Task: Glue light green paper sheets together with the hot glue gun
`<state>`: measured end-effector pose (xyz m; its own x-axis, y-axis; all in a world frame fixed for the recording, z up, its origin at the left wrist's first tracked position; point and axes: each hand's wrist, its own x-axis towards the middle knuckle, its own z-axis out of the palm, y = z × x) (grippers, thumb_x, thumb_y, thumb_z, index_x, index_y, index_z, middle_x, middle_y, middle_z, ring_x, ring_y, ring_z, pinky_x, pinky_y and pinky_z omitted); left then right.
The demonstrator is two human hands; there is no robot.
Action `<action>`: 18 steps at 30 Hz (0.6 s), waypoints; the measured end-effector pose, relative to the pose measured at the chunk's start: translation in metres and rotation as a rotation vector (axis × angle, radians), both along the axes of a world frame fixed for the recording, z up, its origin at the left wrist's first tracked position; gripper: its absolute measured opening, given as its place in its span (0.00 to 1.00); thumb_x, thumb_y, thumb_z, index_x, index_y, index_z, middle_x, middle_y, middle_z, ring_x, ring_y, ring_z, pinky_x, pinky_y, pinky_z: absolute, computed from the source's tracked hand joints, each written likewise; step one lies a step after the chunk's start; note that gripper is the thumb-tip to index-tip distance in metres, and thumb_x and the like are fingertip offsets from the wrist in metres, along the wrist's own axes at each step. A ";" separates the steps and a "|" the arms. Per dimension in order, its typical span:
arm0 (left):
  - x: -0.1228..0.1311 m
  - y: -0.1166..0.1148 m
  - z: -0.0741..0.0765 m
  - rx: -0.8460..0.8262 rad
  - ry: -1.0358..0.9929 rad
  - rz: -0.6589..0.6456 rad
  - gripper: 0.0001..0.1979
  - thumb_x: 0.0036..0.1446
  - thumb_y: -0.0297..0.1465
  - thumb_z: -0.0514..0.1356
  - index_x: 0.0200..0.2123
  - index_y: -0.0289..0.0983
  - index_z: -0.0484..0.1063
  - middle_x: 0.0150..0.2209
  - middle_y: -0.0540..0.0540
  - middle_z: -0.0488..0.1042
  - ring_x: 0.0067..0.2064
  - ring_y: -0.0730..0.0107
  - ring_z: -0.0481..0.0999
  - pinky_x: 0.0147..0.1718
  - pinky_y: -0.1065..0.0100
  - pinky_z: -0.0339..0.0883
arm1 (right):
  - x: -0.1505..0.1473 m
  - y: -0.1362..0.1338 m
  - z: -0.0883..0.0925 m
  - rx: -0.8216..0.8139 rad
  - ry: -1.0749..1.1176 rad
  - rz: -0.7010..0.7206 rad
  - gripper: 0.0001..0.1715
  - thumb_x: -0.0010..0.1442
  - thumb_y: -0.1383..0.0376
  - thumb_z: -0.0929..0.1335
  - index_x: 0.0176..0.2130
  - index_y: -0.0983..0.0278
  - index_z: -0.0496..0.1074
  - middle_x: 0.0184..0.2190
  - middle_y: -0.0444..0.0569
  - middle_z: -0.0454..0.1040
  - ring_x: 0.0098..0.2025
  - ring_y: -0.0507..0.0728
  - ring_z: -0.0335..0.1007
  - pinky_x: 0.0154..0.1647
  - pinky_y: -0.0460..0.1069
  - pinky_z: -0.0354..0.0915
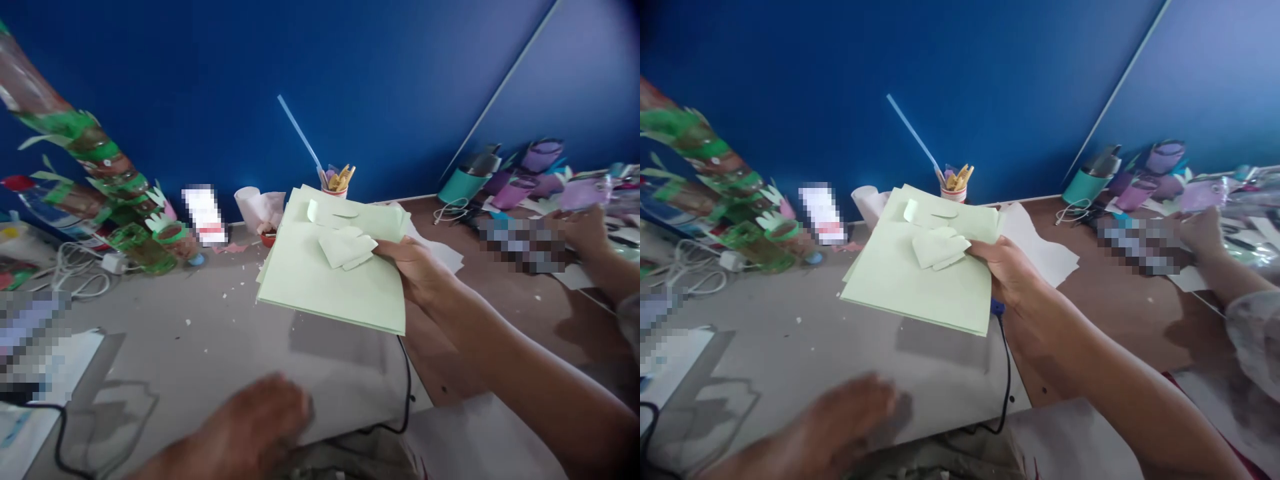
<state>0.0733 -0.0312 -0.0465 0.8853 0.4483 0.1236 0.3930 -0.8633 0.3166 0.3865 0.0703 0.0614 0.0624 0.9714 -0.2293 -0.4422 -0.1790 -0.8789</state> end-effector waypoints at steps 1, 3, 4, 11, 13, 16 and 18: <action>-0.013 0.021 0.003 0.073 -0.006 0.173 0.31 0.67 0.34 0.49 0.70 0.43 0.44 0.62 0.41 0.66 0.62 0.56 0.66 0.62 0.56 0.59 | -0.004 0.001 0.001 0.006 0.003 0.014 0.29 0.48 0.71 0.72 0.51 0.63 0.74 0.37 0.52 0.81 0.41 0.66 0.79 0.45 0.60 0.75; -0.034 0.067 0.001 0.179 0.071 0.386 0.30 0.67 0.36 0.48 0.69 0.38 0.46 0.65 0.37 0.60 0.67 0.49 0.56 0.64 0.47 0.52 | -0.009 0.003 0.004 0.025 0.004 0.040 0.30 0.47 0.71 0.73 0.52 0.64 0.73 0.38 0.52 0.81 0.41 0.66 0.79 0.45 0.60 0.75; -0.041 0.089 -0.004 0.238 0.096 0.518 0.28 0.67 0.36 0.47 0.67 0.35 0.50 0.65 0.34 0.58 0.68 0.48 0.53 0.65 0.46 0.50 | -0.010 0.003 0.005 0.036 0.001 0.048 0.31 0.47 0.71 0.73 0.52 0.64 0.73 0.38 0.52 0.81 0.41 0.66 0.79 0.45 0.60 0.75; -0.040 0.127 -0.043 0.225 0.248 0.601 0.35 0.66 0.48 0.46 0.65 0.27 0.54 0.65 0.27 0.56 0.67 0.43 0.53 0.63 0.45 0.51 | 0.001 0.006 0.004 0.057 -0.028 0.025 0.30 0.46 0.72 0.73 0.51 0.61 0.74 0.36 0.50 0.82 0.41 0.66 0.79 0.44 0.59 0.76; -0.025 0.103 -0.038 0.184 0.282 0.420 0.37 0.66 0.49 0.46 0.67 0.26 0.50 0.67 0.28 0.51 0.69 0.44 0.49 0.65 0.46 0.47 | 0.002 0.006 0.003 0.051 -0.019 0.021 0.30 0.46 0.72 0.73 0.51 0.61 0.74 0.36 0.50 0.82 0.41 0.67 0.79 0.45 0.60 0.75; 0.002 0.054 -0.027 0.132 0.233 0.113 0.41 0.64 0.50 0.49 0.69 0.28 0.43 0.69 0.29 0.44 0.70 0.45 0.43 0.65 0.46 0.46 | -0.001 0.005 0.003 0.042 -0.010 0.035 0.30 0.47 0.71 0.73 0.52 0.62 0.73 0.37 0.50 0.82 0.41 0.67 0.79 0.45 0.61 0.75; 0.017 0.019 -0.021 0.106 0.184 -0.055 0.43 0.63 0.49 0.54 0.68 0.25 0.45 0.68 0.28 0.47 0.70 0.44 0.45 0.65 0.48 0.46 | -0.003 0.003 0.003 0.044 -0.004 0.052 0.30 0.48 0.71 0.73 0.52 0.62 0.73 0.36 0.51 0.82 0.41 0.67 0.79 0.45 0.61 0.74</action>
<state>0.0907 -0.0118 -0.0674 0.9201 0.3917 0.0014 0.3870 -0.9097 0.1502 0.3833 0.0731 0.0644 0.0129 0.9825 -0.1860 -0.4297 -0.1626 -0.8882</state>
